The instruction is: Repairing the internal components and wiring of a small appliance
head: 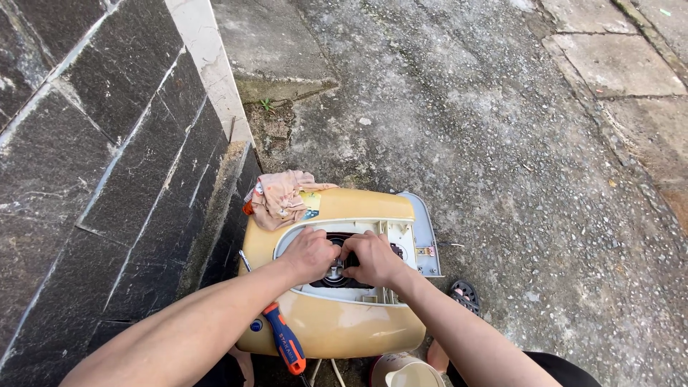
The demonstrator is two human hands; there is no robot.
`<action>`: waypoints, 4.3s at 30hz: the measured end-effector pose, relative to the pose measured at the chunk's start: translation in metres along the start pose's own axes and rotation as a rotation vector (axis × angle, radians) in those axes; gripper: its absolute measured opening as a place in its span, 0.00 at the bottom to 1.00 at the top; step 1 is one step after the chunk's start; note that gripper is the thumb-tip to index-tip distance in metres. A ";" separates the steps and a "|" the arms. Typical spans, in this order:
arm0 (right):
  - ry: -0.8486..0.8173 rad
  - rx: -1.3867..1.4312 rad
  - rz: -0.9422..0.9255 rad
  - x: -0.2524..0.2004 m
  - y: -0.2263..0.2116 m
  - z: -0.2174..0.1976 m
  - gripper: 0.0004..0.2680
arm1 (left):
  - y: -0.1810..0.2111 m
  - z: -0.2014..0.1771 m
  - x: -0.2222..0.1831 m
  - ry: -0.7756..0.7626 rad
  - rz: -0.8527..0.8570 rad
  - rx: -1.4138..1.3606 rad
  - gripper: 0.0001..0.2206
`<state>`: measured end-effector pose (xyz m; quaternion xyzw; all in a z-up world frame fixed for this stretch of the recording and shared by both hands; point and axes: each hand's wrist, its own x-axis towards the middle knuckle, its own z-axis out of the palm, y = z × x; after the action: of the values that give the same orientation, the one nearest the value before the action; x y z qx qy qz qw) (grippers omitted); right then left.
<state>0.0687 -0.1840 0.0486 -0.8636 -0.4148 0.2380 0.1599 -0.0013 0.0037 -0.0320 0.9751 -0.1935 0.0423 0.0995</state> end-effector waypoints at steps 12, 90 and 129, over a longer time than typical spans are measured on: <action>-0.036 -0.187 -0.022 0.012 0.002 0.012 0.09 | 0.004 -0.077 0.021 -0.551 -0.060 -0.013 0.20; -0.379 -0.506 0.051 0.002 -0.045 -0.002 0.10 | 0.007 0.039 -0.005 0.335 -0.018 0.046 0.04; -0.107 -0.414 -0.024 -0.039 -0.032 -0.038 0.06 | 0.007 -0.003 -0.002 0.080 -0.021 -0.047 0.07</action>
<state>0.0476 -0.1986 0.1064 -0.8592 -0.4728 0.1913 -0.0402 -0.0060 -0.0015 -0.0280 0.9721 -0.1801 0.0755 0.1303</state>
